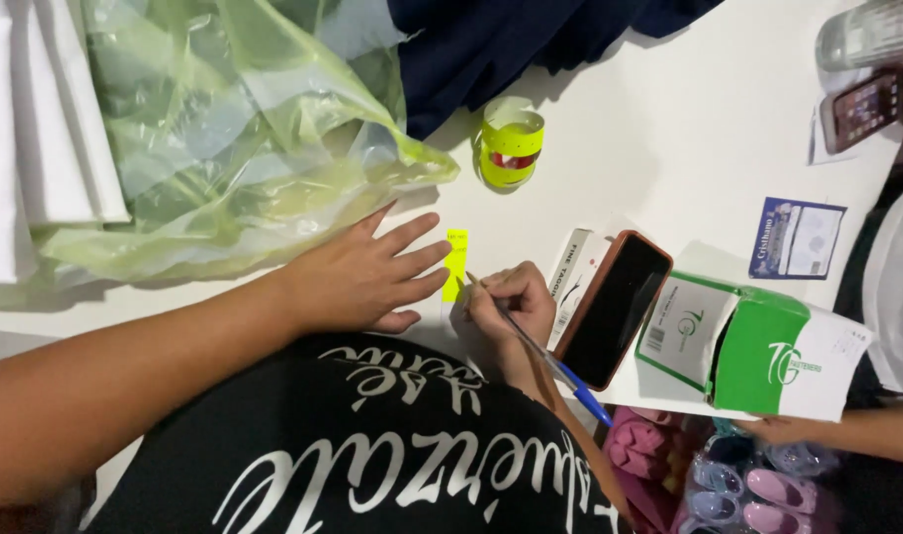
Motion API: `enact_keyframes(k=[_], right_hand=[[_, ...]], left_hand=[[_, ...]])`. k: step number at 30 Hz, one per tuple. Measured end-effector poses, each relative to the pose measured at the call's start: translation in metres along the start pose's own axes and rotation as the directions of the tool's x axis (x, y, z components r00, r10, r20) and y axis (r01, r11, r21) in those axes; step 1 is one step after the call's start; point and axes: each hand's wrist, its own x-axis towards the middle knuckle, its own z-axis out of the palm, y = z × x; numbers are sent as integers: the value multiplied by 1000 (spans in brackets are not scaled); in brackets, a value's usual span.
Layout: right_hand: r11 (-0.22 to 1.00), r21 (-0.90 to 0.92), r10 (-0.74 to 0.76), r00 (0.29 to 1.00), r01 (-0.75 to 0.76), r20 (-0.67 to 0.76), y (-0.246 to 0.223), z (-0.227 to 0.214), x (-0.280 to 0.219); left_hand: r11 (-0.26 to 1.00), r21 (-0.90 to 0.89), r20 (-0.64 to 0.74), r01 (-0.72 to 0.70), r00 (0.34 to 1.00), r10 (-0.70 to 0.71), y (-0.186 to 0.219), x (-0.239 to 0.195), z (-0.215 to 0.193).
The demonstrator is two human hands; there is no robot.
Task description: The person writes on a yellow label with a pen and then attaches it to a stack of folded white shirts. They repeat this process for multiple shirts, placing the labeled items into a pile.
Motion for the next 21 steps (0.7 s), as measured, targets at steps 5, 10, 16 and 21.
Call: enact_keyframes(k=[5, 10, 16, 21], right_hand=[[955, -267, -126, 991, 133, 45, 5, 3, -1], [922, -338, -168, 982, 189, 91, 17, 7, -1], [890, -393, -194, 972, 232, 134, 14, 12, -3], [891, -398, -179, 975, 219, 135, 18, 11, -1]], left_hand=[[1000, 10, -26, -3, 1000, 3, 1, 0, 4], [1000, 23, -27, 7, 1000, -6, 2, -1, 1], [1000, 11, -32, 22, 999, -21, 3, -3, -2], [999, 38, -46, 13, 999, -11, 2, -3, -1]])
